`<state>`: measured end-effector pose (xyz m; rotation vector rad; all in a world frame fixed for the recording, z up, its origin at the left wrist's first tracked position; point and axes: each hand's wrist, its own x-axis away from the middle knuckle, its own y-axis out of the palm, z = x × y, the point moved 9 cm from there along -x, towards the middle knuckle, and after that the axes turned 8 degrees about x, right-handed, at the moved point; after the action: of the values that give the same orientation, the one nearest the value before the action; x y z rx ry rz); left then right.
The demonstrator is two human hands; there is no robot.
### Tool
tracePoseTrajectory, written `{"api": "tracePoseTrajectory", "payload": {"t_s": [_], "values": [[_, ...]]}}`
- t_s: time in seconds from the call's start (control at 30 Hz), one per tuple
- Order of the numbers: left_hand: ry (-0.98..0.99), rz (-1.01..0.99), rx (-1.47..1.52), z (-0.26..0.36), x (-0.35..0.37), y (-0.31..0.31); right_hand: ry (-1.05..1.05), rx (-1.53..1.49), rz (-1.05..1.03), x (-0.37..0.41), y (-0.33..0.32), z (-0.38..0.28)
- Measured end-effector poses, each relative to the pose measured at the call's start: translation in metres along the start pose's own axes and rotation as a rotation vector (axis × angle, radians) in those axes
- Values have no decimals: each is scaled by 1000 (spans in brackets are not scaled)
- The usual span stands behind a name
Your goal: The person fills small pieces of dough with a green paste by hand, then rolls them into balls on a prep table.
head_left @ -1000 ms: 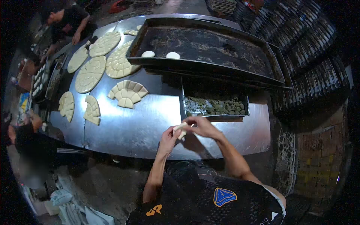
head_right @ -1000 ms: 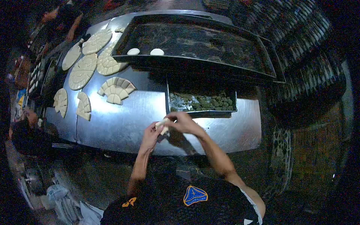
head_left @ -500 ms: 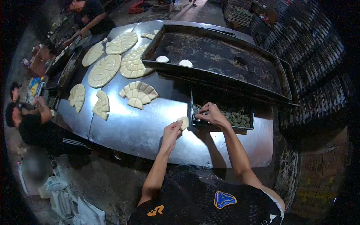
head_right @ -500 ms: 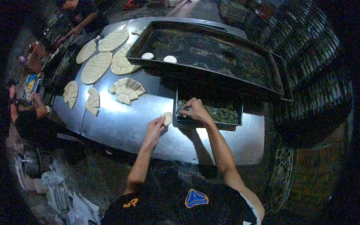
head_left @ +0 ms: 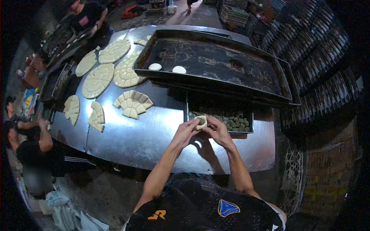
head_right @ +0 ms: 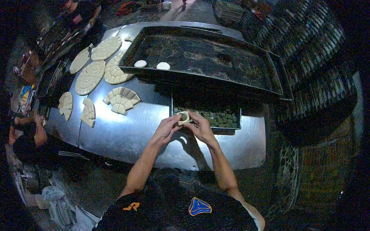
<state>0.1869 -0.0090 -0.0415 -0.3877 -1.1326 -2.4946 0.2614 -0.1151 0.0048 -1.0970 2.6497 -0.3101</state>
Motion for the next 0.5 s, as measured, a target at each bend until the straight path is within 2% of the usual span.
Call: {"api": "tracePoseTrajectory", "payload": {"t_s": [0.03, 0.1, 0.23, 0.3, 0.33, 0.37, 0.43, 0.47, 0.5], "values": [[21, -31, -5, 1, -2, 3, -2, 0, -4, -2, 0, -7], [49, -60, -4, 0, -4, 5, -197, 398, 48, -4, -5, -39], [200, -28, -221, 11, 8, 13, -266, 428, -8, -13, -6, -65], [449, 73, -997, 37, 26, 28, -299, 457, -3, -12, -1, -64], [437, -63, -1024, 25, 17, 23, -329, 489, 8, -10, 2, -64], [438, -54, -1022, 23, 19, 17, -361, 519, 19, -9, 5, -66], [245, -181, -341, 13, 28, 14, -295, 399, -5, -8, 3, -60], [92, -159, -144, 9, 31, 5, -201, 364, -10, -10, 1, -54], [93, -150, -148, 10, 35, 1, -103, 325, -14, -10, 2, -49]]}}
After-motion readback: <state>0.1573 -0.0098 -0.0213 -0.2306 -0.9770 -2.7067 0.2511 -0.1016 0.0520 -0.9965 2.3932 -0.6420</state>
